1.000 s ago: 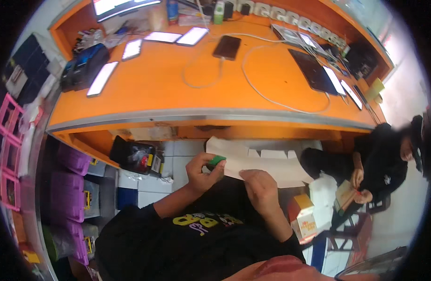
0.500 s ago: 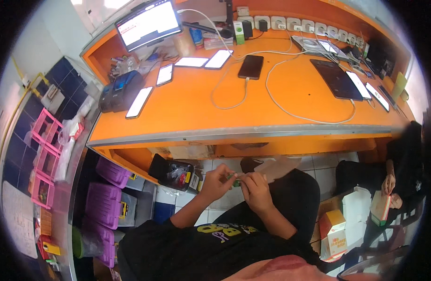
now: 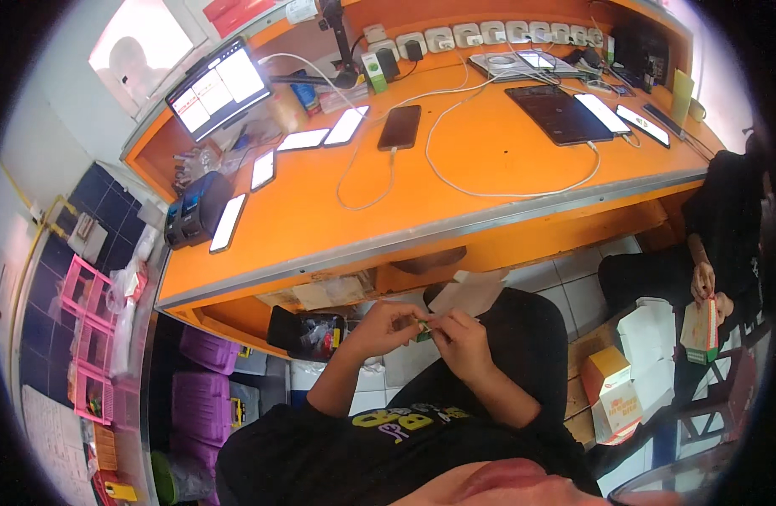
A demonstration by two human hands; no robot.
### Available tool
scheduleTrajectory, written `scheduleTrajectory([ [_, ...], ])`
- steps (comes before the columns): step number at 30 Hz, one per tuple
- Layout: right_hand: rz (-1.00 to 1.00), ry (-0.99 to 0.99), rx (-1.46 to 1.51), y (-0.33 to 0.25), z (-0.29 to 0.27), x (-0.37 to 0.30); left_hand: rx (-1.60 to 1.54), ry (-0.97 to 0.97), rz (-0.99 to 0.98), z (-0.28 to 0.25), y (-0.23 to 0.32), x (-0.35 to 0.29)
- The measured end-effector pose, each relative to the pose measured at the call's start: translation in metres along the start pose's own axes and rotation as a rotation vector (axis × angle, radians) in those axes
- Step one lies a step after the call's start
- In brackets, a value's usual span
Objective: The person assembles paper food boxes by hand by folding them and applying adhesive strips to secure the corners, then stacks them on the floor.
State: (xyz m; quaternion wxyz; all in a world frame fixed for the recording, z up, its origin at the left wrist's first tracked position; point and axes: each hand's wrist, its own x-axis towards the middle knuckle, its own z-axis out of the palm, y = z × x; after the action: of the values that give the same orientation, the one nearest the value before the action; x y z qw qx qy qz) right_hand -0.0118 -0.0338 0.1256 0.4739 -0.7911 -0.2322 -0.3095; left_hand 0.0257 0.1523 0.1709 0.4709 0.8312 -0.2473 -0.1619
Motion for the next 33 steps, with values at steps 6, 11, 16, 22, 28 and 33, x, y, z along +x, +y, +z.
scheduleTrajectory([
  [6,0.321,-0.103,0.284,0.015,0.002,-0.005,0.222,-0.034,0.072,0.003,0.008,-0.001],
  [11,0.312,-0.212,0.414,0.025,-0.005,0.000,0.232,-0.018,0.076,0.004,0.001,0.001],
  [16,0.303,-0.237,0.328,0.023,-0.006,-0.001,0.207,0.021,0.092,0.012,0.000,0.002],
  [22,0.437,-0.290,0.499,0.024,-0.006,0.000,0.258,-0.055,0.154,0.006,0.000,0.003],
  [28,0.580,-0.263,0.825,0.037,-0.013,0.009,0.590,0.288,0.318,-0.013,0.034,0.000],
  [33,0.652,0.030,1.210,0.050,-0.020,0.015,0.304,0.120,0.071,-0.037,0.027,-0.018],
])
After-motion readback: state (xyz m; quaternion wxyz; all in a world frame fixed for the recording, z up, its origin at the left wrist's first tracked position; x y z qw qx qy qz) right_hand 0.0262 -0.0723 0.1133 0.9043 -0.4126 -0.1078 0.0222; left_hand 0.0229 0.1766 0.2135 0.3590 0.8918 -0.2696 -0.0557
